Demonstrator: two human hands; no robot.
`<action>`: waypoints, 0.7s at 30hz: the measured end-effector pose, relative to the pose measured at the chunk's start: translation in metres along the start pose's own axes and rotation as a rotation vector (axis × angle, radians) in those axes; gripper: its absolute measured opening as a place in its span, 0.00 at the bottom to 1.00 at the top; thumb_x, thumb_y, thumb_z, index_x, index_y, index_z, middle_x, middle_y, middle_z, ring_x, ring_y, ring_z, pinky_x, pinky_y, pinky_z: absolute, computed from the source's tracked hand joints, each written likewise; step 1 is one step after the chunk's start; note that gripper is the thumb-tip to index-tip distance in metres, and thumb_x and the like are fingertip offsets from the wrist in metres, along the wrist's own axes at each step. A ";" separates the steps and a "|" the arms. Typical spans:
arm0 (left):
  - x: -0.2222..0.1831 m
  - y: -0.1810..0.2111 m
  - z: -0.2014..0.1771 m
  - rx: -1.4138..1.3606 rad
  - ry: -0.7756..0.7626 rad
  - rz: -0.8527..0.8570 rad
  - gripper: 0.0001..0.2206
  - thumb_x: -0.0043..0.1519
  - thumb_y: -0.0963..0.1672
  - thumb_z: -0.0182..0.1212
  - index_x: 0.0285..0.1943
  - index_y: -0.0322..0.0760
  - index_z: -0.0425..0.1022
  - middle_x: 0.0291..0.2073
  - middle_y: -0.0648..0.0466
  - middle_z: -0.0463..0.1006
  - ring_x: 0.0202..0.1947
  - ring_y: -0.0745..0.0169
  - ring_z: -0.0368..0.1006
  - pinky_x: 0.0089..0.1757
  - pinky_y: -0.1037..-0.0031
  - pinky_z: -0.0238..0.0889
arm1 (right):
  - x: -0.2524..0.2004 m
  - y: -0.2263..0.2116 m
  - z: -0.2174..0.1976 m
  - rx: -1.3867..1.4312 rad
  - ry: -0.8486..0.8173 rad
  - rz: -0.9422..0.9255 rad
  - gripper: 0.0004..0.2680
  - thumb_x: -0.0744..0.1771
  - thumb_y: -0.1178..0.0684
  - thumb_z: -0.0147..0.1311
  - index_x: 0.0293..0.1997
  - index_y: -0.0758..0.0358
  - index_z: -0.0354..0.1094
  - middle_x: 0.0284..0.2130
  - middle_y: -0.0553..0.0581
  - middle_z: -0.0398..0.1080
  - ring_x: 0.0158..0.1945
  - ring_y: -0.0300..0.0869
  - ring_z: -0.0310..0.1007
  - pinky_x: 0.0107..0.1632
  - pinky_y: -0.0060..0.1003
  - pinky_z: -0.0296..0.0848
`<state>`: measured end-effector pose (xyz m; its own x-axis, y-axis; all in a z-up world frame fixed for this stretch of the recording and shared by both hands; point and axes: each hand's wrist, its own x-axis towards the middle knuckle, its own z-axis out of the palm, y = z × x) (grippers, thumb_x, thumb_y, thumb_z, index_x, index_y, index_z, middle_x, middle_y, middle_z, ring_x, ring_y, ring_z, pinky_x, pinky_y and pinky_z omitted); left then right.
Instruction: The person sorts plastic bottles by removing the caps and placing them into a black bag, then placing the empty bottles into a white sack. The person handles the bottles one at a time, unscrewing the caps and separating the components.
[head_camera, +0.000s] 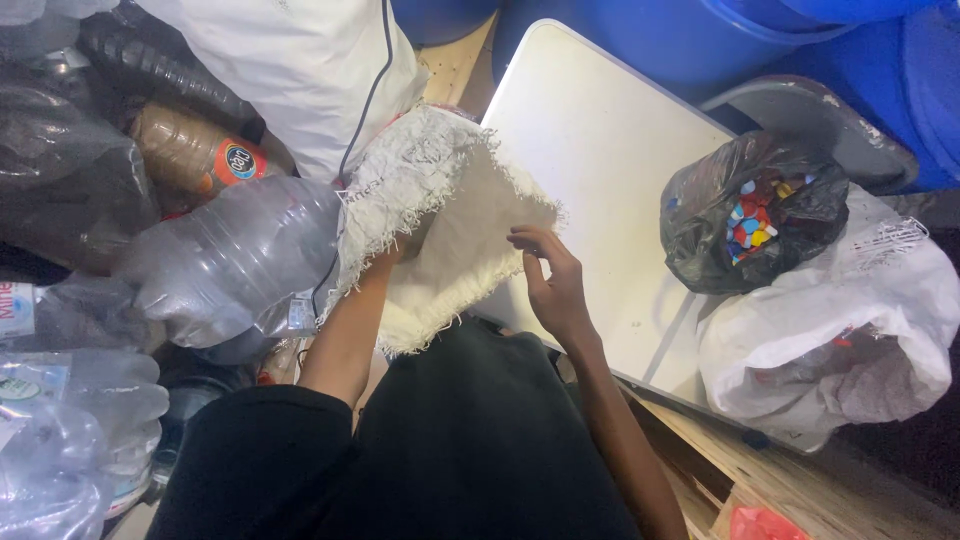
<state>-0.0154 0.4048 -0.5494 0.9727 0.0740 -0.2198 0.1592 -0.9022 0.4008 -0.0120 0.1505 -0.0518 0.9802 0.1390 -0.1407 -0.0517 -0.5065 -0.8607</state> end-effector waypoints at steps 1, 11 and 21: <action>-0.006 0.003 0.003 -0.040 -0.016 -0.033 0.28 0.55 0.49 0.64 0.61 0.28 0.72 0.57 0.34 0.73 0.58 0.31 0.67 0.53 0.42 0.60 | -0.003 0.001 -0.001 0.003 -0.002 -0.002 0.10 0.69 0.62 0.45 0.54 0.69 0.71 0.53 0.62 0.75 0.54 0.47 0.78 0.56 0.40 0.75; -0.109 0.163 -0.272 -0.414 -0.159 -0.155 0.16 0.61 0.49 0.67 0.41 0.30 0.77 0.35 0.41 0.80 0.38 0.44 0.77 0.41 0.59 0.68 | -0.053 0.041 -0.011 0.143 -0.166 0.190 0.11 0.70 0.56 0.44 0.53 0.66 0.73 0.46 0.61 0.79 0.51 0.46 0.80 0.55 0.41 0.75; -0.216 0.284 -0.396 -0.984 0.098 0.194 0.13 0.66 0.45 0.62 0.50 0.28 0.76 0.48 0.50 0.78 0.47 0.63 0.74 0.49 0.73 0.67 | -0.084 0.072 -0.086 0.675 -0.404 0.243 0.20 0.72 0.43 0.38 0.70 0.66 0.56 0.57 0.67 0.71 0.55 0.51 0.74 0.59 0.44 0.70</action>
<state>-0.1138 0.3003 -0.0360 0.9992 0.0372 -0.0163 0.0219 -0.1539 0.9878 -0.0816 0.0294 -0.0601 0.7896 0.4520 -0.4149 -0.4831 0.0413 -0.8746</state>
